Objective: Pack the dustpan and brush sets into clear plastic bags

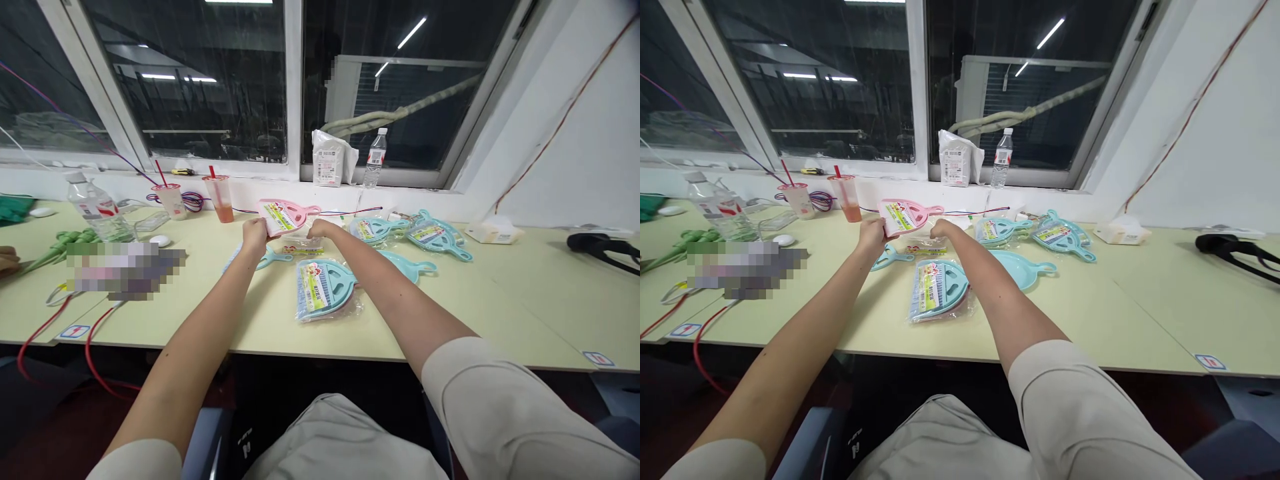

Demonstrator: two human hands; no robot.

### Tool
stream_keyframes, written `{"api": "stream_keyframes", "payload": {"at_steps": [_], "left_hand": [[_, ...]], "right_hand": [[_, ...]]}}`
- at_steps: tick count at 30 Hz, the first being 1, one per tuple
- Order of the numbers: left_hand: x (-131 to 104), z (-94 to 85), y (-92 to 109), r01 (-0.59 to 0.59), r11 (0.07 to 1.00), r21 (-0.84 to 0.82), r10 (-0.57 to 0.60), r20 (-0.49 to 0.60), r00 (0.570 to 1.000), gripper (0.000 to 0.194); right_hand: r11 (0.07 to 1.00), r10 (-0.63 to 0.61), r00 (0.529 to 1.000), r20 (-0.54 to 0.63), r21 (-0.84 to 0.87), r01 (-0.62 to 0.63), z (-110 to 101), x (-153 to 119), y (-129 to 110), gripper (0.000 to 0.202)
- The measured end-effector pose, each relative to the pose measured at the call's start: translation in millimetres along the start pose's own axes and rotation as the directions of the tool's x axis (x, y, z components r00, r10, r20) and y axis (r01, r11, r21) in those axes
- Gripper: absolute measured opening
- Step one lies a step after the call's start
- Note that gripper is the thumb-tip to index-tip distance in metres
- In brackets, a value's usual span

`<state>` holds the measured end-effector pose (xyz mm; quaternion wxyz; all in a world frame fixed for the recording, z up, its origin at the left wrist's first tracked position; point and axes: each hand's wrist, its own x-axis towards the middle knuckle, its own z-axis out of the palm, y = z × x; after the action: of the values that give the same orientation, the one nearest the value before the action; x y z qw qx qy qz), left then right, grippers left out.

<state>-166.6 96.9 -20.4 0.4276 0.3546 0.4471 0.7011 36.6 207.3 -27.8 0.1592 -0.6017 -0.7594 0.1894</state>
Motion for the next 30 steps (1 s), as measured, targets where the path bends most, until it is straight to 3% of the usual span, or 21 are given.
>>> {"api": "stream_keyframes", "payload": {"at_steps": [6,12,13,16,18,22,30], "left_hand": [[3,-3.4,-1,-0.029,0.999,-0.02,0.029,-0.019,0.999,0.005],[-1,-0.8,5,-0.052,0.998,-0.028,0.053,0.011,0.999,0.007],[-4,1.0,6,-0.045,0.999,-0.016,0.046,0.031,0.998,0.007],[-14,7.7,5,-0.022,0.999,0.028,0.019,0.089,0.996,0.008],[-19,12.4,3,-0.003,0.998,0.059,-0.004,0.124,0.992,0.011],[-25,19.0,-3,0.037,0.995,0.089,-0.054,0.187,0.981,0.018],[-36,23.5,-3,0.139,0.981,0.133,-0.169,0.257,0.951,0.014]], "right_hand": [[0.969,0.075,0.969,-0.234,0.245,-0.016,-19,-12,6,0.02],[0.855,0.127,0.921,-0.367,0.512,0.087,-62,-57,53,0.03],[0.819,0.121,0.917,-0.381,0.56,0.125,-69,-68,64,0.031],[0.503,0.1,0.909,-0.404,0.809,0.305,-87,-105,96,0.036],[0.395,0.08,0.892,-0.445,0.836,0.382,-93,-129,115,0.035],[0.29,0.048,0.843,-0.536,0.815,0.502,-92,-166,141,0.036],[0.26,-0.017,0.816,-0.578,0.786,0.561,-93,-189,143,0.038]]}}
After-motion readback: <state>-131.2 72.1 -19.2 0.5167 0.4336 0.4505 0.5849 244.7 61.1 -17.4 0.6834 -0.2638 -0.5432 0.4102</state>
